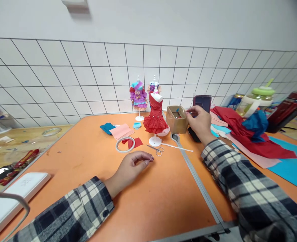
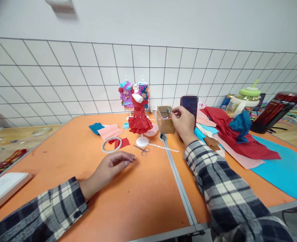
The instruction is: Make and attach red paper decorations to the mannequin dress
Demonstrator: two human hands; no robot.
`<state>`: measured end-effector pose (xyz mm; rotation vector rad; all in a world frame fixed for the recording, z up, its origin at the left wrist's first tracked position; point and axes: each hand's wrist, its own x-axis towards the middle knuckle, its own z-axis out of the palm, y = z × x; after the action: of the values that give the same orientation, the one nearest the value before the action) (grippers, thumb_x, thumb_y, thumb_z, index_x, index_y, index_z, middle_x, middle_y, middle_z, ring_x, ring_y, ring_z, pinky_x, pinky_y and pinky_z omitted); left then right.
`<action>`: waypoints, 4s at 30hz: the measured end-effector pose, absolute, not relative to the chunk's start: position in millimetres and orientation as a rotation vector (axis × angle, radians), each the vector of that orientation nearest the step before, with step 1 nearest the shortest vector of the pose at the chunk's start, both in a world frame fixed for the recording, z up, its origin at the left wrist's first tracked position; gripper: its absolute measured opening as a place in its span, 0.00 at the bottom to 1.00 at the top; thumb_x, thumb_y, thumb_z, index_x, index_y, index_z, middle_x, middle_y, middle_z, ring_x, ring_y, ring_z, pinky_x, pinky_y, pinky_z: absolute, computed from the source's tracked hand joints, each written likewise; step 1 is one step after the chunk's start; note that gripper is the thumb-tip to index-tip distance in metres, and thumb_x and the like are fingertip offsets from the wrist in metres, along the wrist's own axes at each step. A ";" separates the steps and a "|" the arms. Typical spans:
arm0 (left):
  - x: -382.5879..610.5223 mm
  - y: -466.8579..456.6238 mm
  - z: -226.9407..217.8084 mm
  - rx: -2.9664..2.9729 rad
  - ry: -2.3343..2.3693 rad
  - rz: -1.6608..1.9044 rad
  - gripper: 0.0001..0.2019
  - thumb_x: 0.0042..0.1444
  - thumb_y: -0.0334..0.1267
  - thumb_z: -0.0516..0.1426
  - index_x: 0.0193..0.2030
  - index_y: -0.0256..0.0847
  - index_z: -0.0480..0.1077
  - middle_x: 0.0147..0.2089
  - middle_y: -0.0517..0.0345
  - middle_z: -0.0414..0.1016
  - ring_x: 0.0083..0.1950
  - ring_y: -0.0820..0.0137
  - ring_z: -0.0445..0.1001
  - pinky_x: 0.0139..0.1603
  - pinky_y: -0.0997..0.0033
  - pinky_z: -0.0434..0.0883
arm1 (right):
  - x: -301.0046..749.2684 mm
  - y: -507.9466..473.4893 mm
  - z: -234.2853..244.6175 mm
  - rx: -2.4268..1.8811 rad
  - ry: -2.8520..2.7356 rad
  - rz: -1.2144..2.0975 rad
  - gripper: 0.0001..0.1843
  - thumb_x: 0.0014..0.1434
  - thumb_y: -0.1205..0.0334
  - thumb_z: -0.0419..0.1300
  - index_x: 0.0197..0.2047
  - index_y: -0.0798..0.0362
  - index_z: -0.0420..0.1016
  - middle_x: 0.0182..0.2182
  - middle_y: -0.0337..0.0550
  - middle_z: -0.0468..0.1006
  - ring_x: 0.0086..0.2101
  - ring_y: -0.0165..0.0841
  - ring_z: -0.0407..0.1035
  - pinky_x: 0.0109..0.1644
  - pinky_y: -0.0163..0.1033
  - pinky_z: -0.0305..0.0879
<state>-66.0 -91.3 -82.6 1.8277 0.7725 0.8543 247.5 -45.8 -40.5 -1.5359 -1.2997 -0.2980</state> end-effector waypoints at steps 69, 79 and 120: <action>-67.9 -84.2 -86.9 2.352 0.807 0.680 0.06 0.60 0.36 0.56 0.35 0.40 0.74 0.39 0.54 0.77 0.43 0.66 0.73 0.48 0.64 0.68 | 231.0 -90.7 -65.1 -1.608 -1.975 0.736 0.09 0.52 0.62 0.63 0.36 0.53 0.82 0.31 0.41 0.82 0.32 0.32 0.74 0.34 0.33 0.66; -66.2 -86.1 -86.8 2.356 0.789 0.657 0.05 0.58 0.34 0.57 0.35 0.40 0.75 0.39 0.54 0.76 0.43 0.66 0.73 0.49 0.64 0.69 | 236.9 -87.0 -80.2 -1.880 -2.103 0.308 0.08 0.53 0.64 0.60 0.34 0.49 0.81 0.30 0.36 0.81 0.31 0.31 0.73 0.33 0.33 0.60; -126.8 -36.8 -83.5 2.654 1.190 0.701 0.13 0.60 0.45 0.54 0.42 0.43 0.77 0.43 0.52 0.79 0.48 0.60 0.74 0.51 0.60 0.69 | 226.9 -91.4 -77.5 -1.884 -2.236 0.273 0.11 0.56 0.61 0.60 0.41 0.48 0.80 0.37 0.41 0.82 0.35 0.34 0.73 0.34 0.34 0.59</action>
<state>-126.8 -36.8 -83.5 2.6539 1.1899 0.7005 226.9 -91.4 -77.5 -1.8838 -2.2365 0.2729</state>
